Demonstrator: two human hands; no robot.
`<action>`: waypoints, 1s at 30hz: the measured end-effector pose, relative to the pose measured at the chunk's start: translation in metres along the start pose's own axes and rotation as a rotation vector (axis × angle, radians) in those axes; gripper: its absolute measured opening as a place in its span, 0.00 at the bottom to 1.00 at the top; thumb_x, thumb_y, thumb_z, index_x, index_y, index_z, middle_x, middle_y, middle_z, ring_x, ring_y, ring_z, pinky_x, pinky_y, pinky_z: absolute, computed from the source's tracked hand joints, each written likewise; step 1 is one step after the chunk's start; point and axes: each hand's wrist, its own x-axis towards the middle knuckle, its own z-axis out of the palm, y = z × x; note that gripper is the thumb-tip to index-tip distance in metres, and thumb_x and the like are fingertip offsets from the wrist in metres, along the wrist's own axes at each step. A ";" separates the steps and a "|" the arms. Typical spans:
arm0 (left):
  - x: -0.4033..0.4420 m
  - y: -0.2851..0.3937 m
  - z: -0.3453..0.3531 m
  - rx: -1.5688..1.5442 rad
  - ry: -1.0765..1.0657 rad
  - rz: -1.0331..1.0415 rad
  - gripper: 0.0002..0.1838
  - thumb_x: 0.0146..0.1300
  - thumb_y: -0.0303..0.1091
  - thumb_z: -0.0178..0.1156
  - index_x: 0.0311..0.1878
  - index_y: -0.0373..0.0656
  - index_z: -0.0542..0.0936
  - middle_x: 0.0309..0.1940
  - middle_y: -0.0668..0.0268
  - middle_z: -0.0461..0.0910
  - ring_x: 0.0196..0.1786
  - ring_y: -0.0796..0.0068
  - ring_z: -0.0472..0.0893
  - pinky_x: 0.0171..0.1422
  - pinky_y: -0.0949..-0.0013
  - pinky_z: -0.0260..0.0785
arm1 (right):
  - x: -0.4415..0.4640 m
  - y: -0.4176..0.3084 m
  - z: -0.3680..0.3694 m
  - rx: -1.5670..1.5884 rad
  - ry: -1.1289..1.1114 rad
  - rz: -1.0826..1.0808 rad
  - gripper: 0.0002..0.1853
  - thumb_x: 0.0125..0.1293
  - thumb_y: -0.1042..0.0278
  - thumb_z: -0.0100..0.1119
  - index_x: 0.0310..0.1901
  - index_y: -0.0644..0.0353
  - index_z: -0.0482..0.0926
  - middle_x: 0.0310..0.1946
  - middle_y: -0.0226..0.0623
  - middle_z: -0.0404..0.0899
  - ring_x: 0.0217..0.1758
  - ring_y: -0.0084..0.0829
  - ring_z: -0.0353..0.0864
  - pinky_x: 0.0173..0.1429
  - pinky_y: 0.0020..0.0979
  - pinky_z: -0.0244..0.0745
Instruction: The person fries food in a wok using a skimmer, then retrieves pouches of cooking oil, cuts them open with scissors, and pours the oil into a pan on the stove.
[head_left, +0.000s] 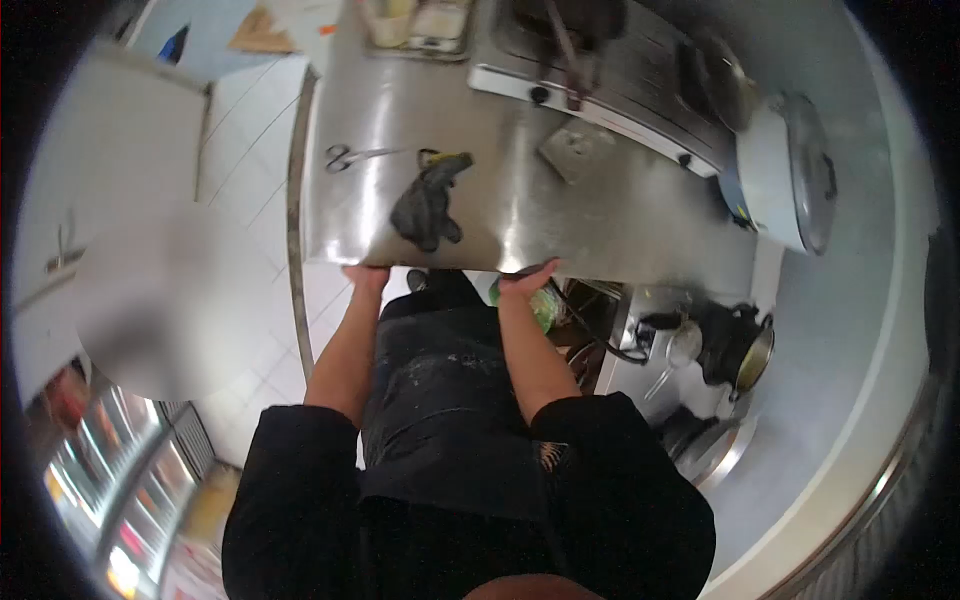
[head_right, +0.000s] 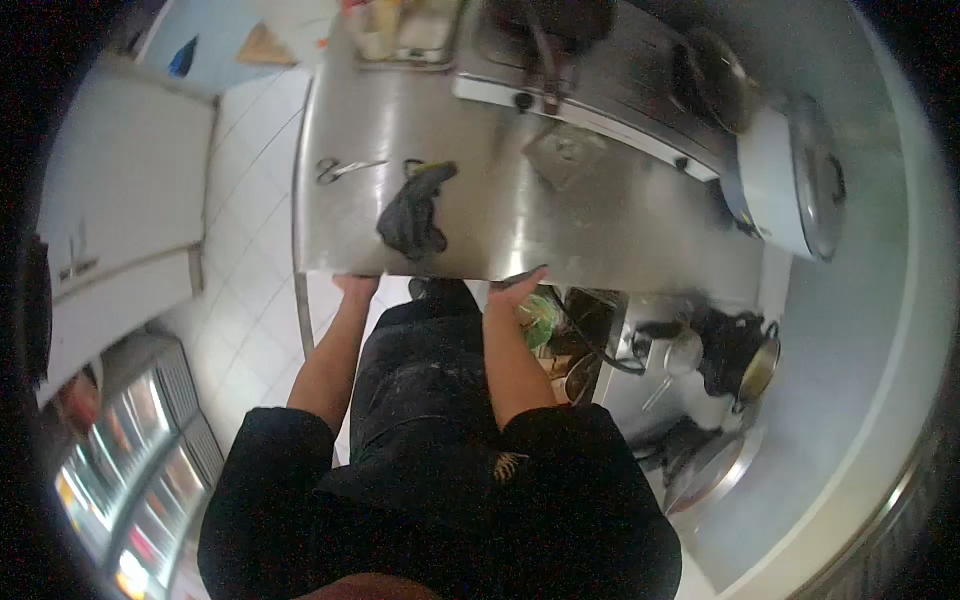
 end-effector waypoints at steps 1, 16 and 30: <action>0.004 0.000 -0.005 0.032 -0.002 -0.007 0.31 0.69 0.57 0.38 0.66 0.48 0.71 0.64 0.58 0.73 0.65 0.50 0.72 0.70 0.43 0.64 | 0.001 -0.002 0.003 0.045 0.137 0.053 0.45 0.64 0.23 0.44 0.73 0.48 0.59 0.74 0.34 0.59 0.74 0.42 0.60 0.75 0.48 0.55; 0.015 -0.009 -0.017 0.134 -0.102 -0.116 0.32 0.67 0.60 0.44 0.64 0.47 0.73 0.61 0.60 0.76 0.64 0.53 0.74 0.69 0.45 0.65 | 0.063 0.004 -0.020 0.391 -0.275 0.126 0.34 0.68 0.33 0.40 0.61 0.52 0.74 0.58 0.33 0.76 0.60 0.41 0.75 0.62 0.48 0.73; 0.018 -0.017 -0.024 0.138 -0.161 -0.058 0.29 0.68 0.56 0.47 0.62 0.45 0.74 0.60 0.60 0.77 0.64 0.56 0.75 0.70 0.48 0.65 | 0.057 -0.001 -0.026 0.262 -0.197 0.168 0.30 0.68 0.37 0.43 0.58 0.52 0.76 0.55 0.33 0.78 0.57 0.39 0.77 0.57 0.47 0.75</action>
